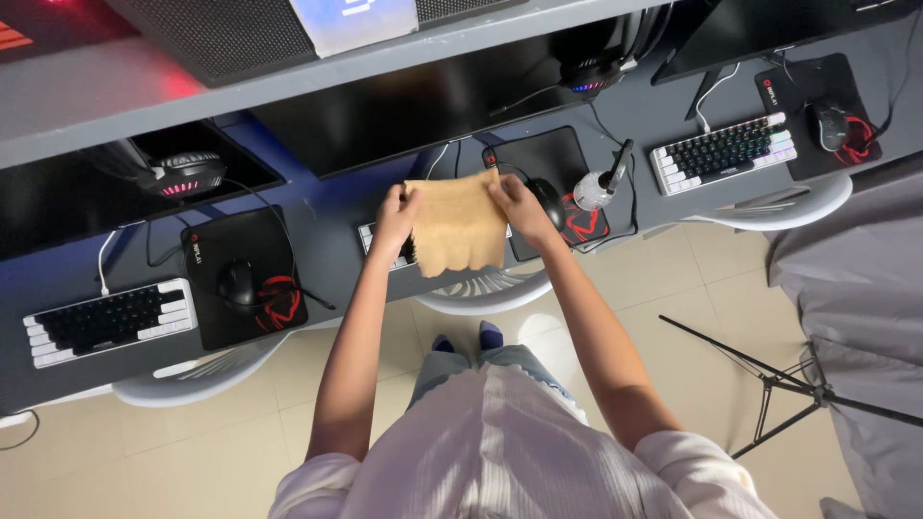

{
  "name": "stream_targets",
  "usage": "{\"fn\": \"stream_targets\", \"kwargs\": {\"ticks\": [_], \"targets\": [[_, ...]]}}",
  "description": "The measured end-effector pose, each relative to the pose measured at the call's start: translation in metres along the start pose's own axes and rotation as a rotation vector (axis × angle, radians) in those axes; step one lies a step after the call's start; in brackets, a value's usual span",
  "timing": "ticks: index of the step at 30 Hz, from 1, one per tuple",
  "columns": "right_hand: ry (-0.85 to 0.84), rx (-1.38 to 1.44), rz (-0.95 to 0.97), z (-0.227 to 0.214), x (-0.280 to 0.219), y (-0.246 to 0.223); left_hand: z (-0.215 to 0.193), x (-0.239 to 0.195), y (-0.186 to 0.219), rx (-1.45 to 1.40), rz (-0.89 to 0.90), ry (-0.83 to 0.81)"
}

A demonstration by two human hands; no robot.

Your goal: The person sprays a red cloth with a cleaning solution and wipes a white mechanical keyboard. They then pick up a beige cloth, unfold it, and use it to wipe the same keyboard.

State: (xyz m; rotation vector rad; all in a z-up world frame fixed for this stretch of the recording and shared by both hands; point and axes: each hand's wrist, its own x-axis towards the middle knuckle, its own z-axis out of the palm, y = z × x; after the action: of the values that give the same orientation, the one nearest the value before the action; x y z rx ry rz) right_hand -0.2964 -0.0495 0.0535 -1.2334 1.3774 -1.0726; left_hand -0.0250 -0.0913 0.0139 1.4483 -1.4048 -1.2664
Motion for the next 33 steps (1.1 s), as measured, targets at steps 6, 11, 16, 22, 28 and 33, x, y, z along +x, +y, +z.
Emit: {"fn": "stream_targets", "kwargs": {"ticks": [6,11,16,22,28,33], "targets": [[-0.134,0.283,-0.002,-0.007,0.000,-0.054,-0.010,0.012,0.013,-0.236,0.224,-0.107],[-0.080,0.292,-0.163,-0.008,-0.011,-0.056,-0.010,-0.016,0.047,-0.230,0.289,-0.052],[-0.063,0.151,-0.060,0.003,-0.041,0.062,0.006,-0.064,-0.018,-0.255,0.318,-0.102],[0.009,-0.039,0.143,0.014,-0.063,0.091,0.017,-0.094,-0.056,0.012,0.158,-0.047],[0.057,-0.141,0.107,0.019,-0.056,0.079,0.018,-0.092,-0.039,0.117,0.181,0.018],[0.175,-0.259,0.099,0.026,-0.060,0.057,0.018,-0.095,-0.024,0.118,0.150,0.051]]}}
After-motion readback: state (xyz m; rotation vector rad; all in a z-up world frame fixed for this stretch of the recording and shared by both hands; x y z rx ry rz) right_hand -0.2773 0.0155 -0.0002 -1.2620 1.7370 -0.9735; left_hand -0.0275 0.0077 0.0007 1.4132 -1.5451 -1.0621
